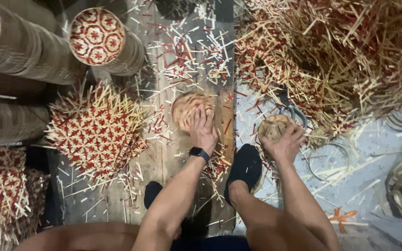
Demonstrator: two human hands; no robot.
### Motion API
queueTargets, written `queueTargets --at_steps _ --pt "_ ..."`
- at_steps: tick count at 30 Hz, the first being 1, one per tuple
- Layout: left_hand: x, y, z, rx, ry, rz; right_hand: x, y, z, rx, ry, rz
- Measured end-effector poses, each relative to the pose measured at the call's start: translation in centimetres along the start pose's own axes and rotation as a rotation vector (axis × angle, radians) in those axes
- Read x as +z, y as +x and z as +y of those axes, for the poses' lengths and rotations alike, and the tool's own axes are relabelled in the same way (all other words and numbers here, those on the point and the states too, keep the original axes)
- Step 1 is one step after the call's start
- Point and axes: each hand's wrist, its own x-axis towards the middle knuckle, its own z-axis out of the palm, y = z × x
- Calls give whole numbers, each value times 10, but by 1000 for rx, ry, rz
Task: The person assembles a decorative bamboo panel into a wooden frame, securing it and then using a tool to trim excess bamboo material from around the edges.
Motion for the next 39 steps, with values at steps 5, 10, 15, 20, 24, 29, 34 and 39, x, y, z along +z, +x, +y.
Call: queueTargets --at_steps 5,10,15,20,24,29,34,39 --pt "-59 15 -41 399 -8 -18 10 -1 7 -90 23 113" --pt "-163 99 -109 391 151 15 16 3 17 -142 -10 126" --pt "-234 158 -167 278 389 164 17 6 17 -48 -31 23" --pt "-235 172 -201 220 339 94 16 6 16 -69 -11 48" --pt "-228 171 -218 231 339 55 18 5 18 -69 -9 45" --pt "-233 172 -215 238 287 23 23 7 20 -84 -12 65" --pt "-236 173 -197 189 311 -26 16 5 16 -94 -53 78" --pt "-233 167 -172 203 543 218 -15 9 -6 -4 445 3"
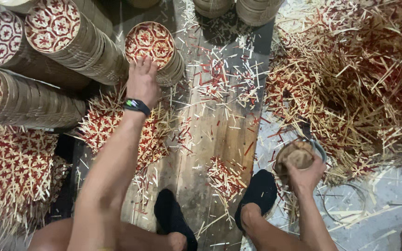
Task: The person assembles a decorative bamboo panel into a wooden frame, securing it and then using a tool to trim excess bamboo material from around the edges.
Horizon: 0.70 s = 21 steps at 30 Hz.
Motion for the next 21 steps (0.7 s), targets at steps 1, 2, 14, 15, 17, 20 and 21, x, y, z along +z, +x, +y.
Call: queueTargets --at_steps 1,2,14,15,17,20,21 --pt "-3 -6 12 -15 -149 85 -3 0 -8 -40 152 0" --pt "-6 -17 32 -27 -299 168 -5 -2 -16 -11 446 -172" --pt "78 -168 229 -946 -1336 -254 84 -21 -79 -44 481 -489" --pt "82 -174 218 -876 -1324 -241 87 -24 -79 29 548 -505" --pt "83 -179 188 -906 -1330 -219 90 -28 -77 128 615 -523" --pt "57 -198 99 -407 -284 -105 88 -37 -67 206 624 -537" --pt "44 -203 72 -503 -203 -242 88 -41 -61 232 627 -545"
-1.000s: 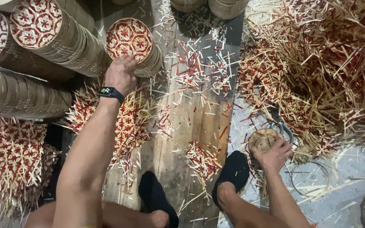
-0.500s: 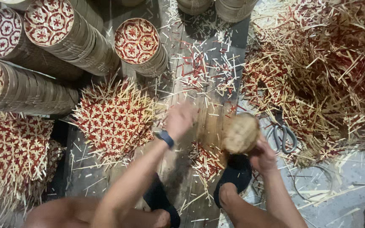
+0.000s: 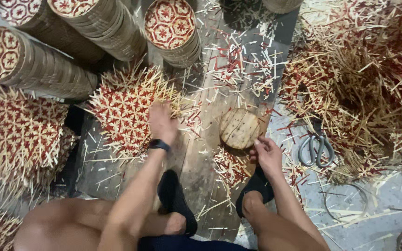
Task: The person assembles a decorative bamboo panel into a wooden frame, securing it and then using a tool to trim excess bamboo material from around the edges.
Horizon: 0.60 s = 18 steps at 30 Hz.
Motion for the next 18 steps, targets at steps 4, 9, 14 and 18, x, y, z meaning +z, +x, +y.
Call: queueTargets --at_steps 4,9,14,18 --pt "-60 3 -65 -285 65 -317 -9 -9 29 -44 43 -23" --pt "-83 -4 -81 -193 -35 -372 -19 -3 51 -27 67 4" --pt "-111 -2 -84 132 150 -375 -21 -1 57 -71 74 -26" --pt "-157 0 -67 -77 -39 -185 -24 0 58 -46 109 -34"
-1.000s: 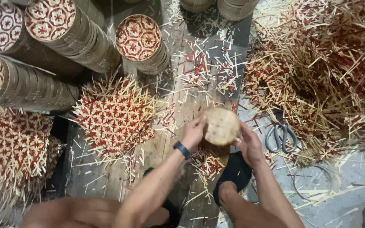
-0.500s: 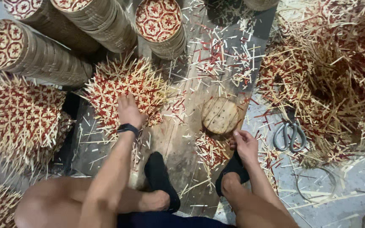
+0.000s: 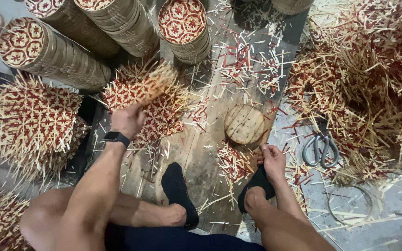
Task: The person assembles a decorative bamboo panel into a wooden frame, securing it and then using a tool to trim excess bamboo material from around the edges.
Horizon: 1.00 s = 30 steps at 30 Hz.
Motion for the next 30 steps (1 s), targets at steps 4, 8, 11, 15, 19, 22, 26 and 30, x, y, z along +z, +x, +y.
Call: queueTargets --at_steps 4,8,11,15,19,22,26,30 --pt "-25 -2 23 7 -239 318 0 3 1 -10 -23 -2" --pt "-8 -7 27 161 -273 179 -2 3 3 -15 -4 -4" --pt "12 -14 21 54 -339 -33 -2 4 3 -19 38 -16" --pt "10 -17 23 -47 -551 -73 -1 3 1 -13 43 -21" --pt "-36 -13 52 274 -11 104 0 -4 -6 -40 55 11" --pt "-61 -22 101 491 137 193 -4 -11 -16 -141 26 92" --pt "-25 -56 183 940 -125 221 -26 -9 -46 -27 619 -229" --pt "63 -63 226 1117 -127 17 -36 5 -75 199 718 -243"
